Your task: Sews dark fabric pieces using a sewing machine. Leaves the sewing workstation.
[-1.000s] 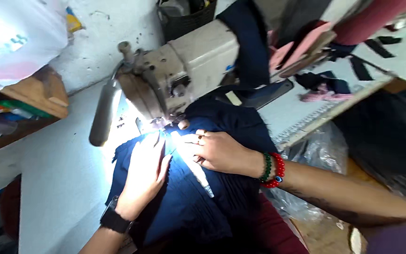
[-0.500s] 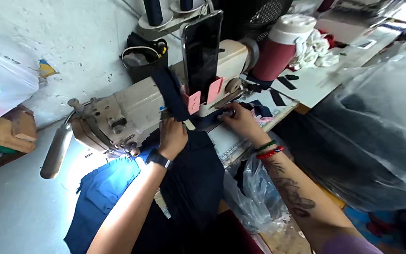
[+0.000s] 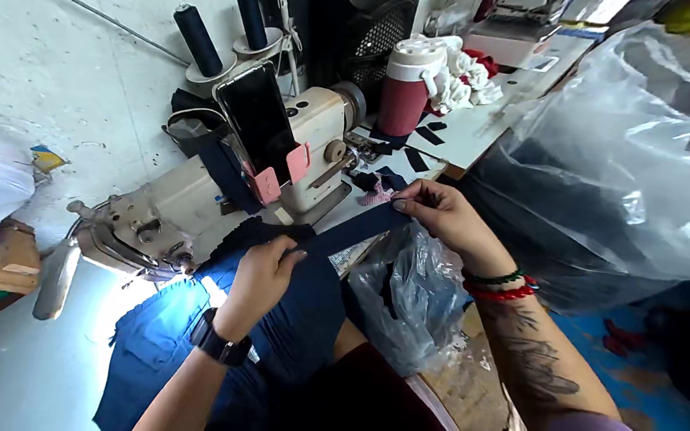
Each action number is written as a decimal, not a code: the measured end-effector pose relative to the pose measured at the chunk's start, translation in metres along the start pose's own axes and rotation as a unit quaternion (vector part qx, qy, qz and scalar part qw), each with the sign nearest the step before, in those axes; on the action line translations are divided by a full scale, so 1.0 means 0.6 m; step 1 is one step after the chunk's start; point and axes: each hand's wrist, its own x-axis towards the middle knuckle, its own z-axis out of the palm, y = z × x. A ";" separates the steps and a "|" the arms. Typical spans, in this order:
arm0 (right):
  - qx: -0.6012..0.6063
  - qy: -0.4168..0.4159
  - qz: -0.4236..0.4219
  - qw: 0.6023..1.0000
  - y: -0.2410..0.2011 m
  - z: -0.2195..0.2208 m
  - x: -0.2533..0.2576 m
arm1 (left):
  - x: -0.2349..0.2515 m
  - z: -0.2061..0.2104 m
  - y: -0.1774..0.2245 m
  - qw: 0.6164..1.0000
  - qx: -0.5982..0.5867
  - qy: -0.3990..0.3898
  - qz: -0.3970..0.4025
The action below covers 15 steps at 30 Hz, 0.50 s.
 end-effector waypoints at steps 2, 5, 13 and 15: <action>0.012 -0.024 0.010 1.000 -0.020 0.004 -0.021 | -0.041 -0.018 0.018 1.000 -0.019 -0.012 -0.007; 0.020 -0.054 0.018 0.998 -0.037 0.028 -0.038 | -0.086 -0.043 0.026 0.998 -0.060 -0.020 -0.017; 0.077 -0.074 0.037 0.994 -0.048 0.105 -0.055 | -0.168 -0.089 0.015 0.982 -0.149 -0.021 -0.115; 0.057 -0.081 0.035 0.995 -0.051 0.119 -0.055 | -0.178 -0.097 0.010 0.985 -0.121 -0.016 -0.121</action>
